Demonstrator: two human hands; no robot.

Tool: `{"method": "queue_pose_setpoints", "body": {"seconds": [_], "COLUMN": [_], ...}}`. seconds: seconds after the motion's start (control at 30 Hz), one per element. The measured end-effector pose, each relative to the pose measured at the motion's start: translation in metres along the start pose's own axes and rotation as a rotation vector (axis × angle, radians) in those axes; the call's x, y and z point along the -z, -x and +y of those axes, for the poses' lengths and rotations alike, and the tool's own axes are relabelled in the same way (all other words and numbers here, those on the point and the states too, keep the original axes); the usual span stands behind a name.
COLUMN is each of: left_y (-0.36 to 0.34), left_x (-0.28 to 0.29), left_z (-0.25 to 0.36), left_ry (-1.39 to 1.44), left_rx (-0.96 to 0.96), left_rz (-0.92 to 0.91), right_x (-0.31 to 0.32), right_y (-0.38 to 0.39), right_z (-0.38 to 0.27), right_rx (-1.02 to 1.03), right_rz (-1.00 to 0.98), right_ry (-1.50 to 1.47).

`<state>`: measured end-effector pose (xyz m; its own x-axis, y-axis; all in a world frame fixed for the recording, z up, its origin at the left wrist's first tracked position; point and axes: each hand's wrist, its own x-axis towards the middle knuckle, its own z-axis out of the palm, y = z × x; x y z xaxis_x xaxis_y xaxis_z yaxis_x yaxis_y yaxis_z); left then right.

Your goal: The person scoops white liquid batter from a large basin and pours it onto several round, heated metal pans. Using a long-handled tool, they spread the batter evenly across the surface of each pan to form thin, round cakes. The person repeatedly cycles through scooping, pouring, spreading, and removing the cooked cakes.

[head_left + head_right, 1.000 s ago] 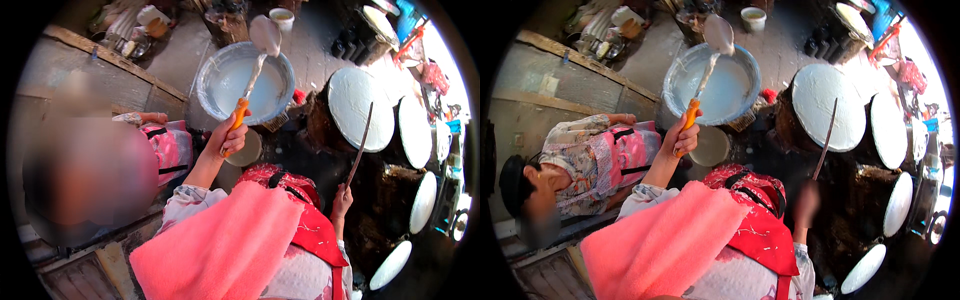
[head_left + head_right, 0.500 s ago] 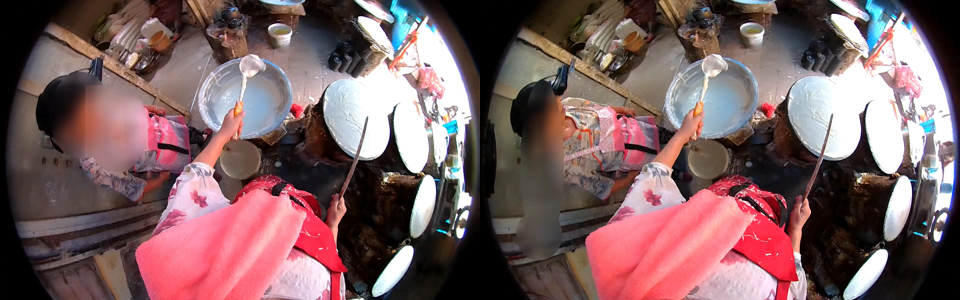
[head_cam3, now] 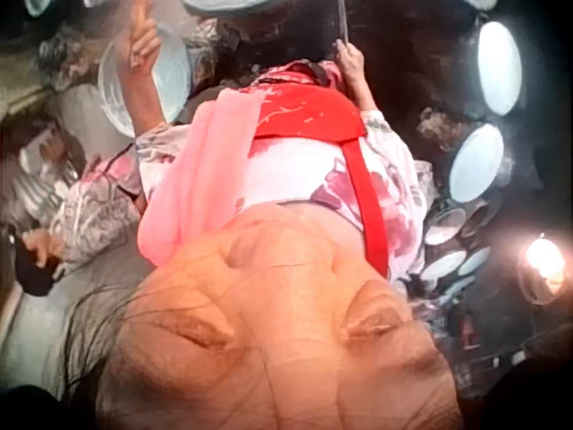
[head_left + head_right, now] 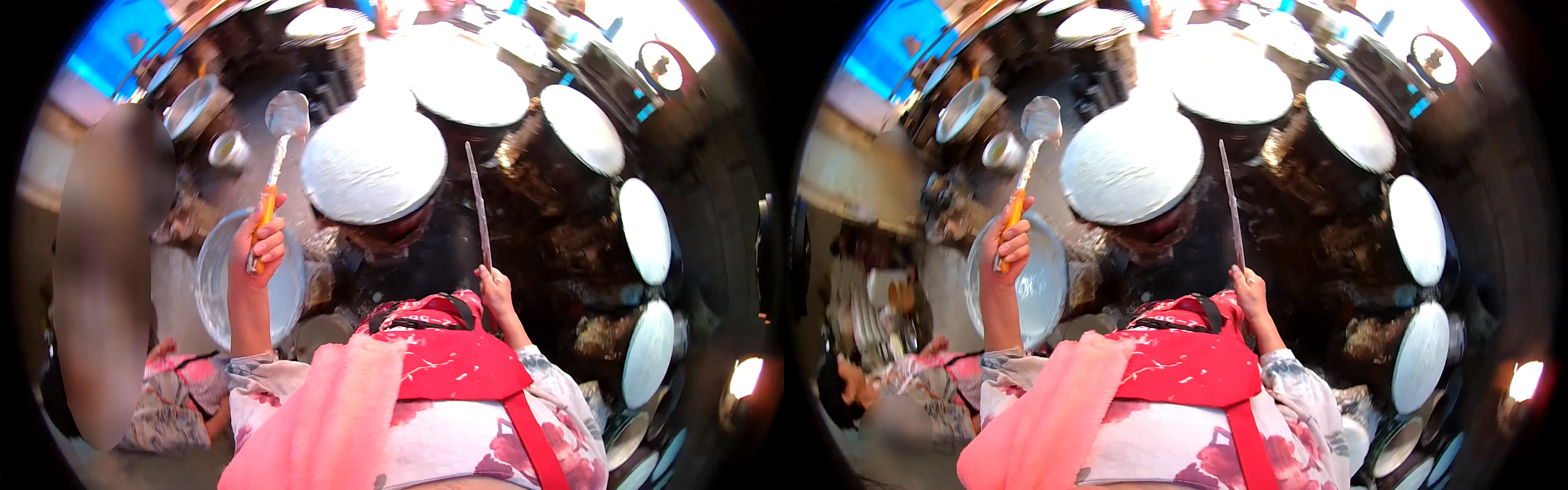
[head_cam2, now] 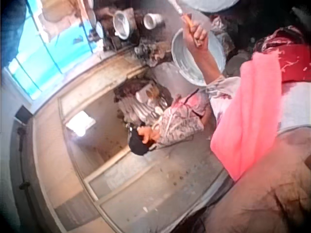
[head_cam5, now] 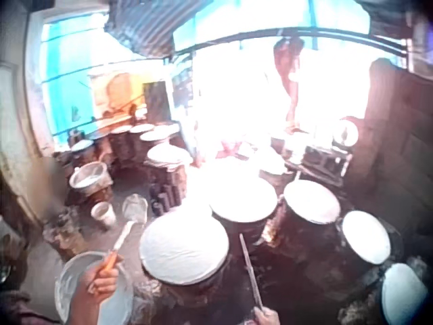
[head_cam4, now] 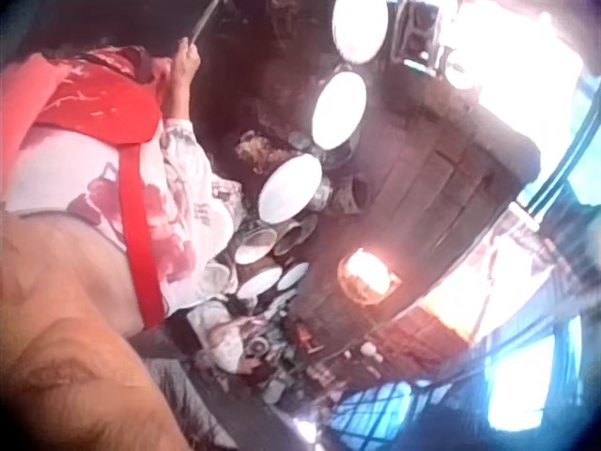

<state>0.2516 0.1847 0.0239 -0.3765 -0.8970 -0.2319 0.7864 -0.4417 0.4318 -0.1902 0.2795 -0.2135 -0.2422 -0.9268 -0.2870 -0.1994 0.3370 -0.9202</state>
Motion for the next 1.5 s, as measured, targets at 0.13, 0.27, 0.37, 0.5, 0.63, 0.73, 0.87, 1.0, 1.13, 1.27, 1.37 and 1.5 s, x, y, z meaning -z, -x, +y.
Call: {"method": "queue_pose_setpoints", "body": {"seconds": [0.13,0.27,0.37,0.5,0.63,0.73,0.87,1.0,1.13,1.27,1.37,1.5], "left_y": [-0.089,-0.208,-0.289,-0.392,-0.473,-0.515,-0.554,-0.582,-0.599,-0.619,-0.633,-0.656], "left_x": [-0.079,-0.147,-0.207,-0.268,-0.313,-0.329,-0.328,-0.296,-0.269,-0.254,-0.255,-0.251], "left_z": [-0.048,-0.123,-0.198,-0.309,-0.398,-0.456,-0.519,-0.554,-0.566,-0.558,-0.545,-0.525], "left_ry": [-0.048,-0.031,0.043,0.071,-0.215,-0.436,-0.825,-1.228,-1.719,-1.956,-2.057,-2.172], "left_rx": [0.204,0.540,0.732,0.871,0.873,0.833,0.725,0.573,0.161,-0.125,-0.156,-0.192], "left_rz": [-0.126,-0.290,-0.390,-0.450,-0.384,-0.305,-0.265,-0.345,-0.460,-0.522,-0.490,-0.465], "right_x": [0.052,0.126,0.191,0.276,0.340,0.367,0.377,0.367,0.357,0.348,0.351,0.367], "right_y": [-0.035,-0.079,-0.122,-0.181,-0.232,-0.270,-0.301,-0.304,-0.309,-0.329,-0.357,-0.343], "right_z": [0.015,0.001,-0.007,-0.006,-0.009,0.001,0.018,0.017,-0.002,-0.027,-0.039,-0.036], "right_rx": [-0.046,-0.046,-0.008,0.043,-0.031,-0.043,-0.038,-0.123,-0.098,-0.174,-0.212,-0.227], "right_rz": [0.156,0.254,0.368,0.462,0.549,0.614,0.698,0.718,0.802,0.795,0.780,0.816], "right_ry": [-0.095,-0.310,-0.322,-0.382,-0.361,-0.319,-0.256,-0.171,0.041,0.278,0.374,0.439]}}
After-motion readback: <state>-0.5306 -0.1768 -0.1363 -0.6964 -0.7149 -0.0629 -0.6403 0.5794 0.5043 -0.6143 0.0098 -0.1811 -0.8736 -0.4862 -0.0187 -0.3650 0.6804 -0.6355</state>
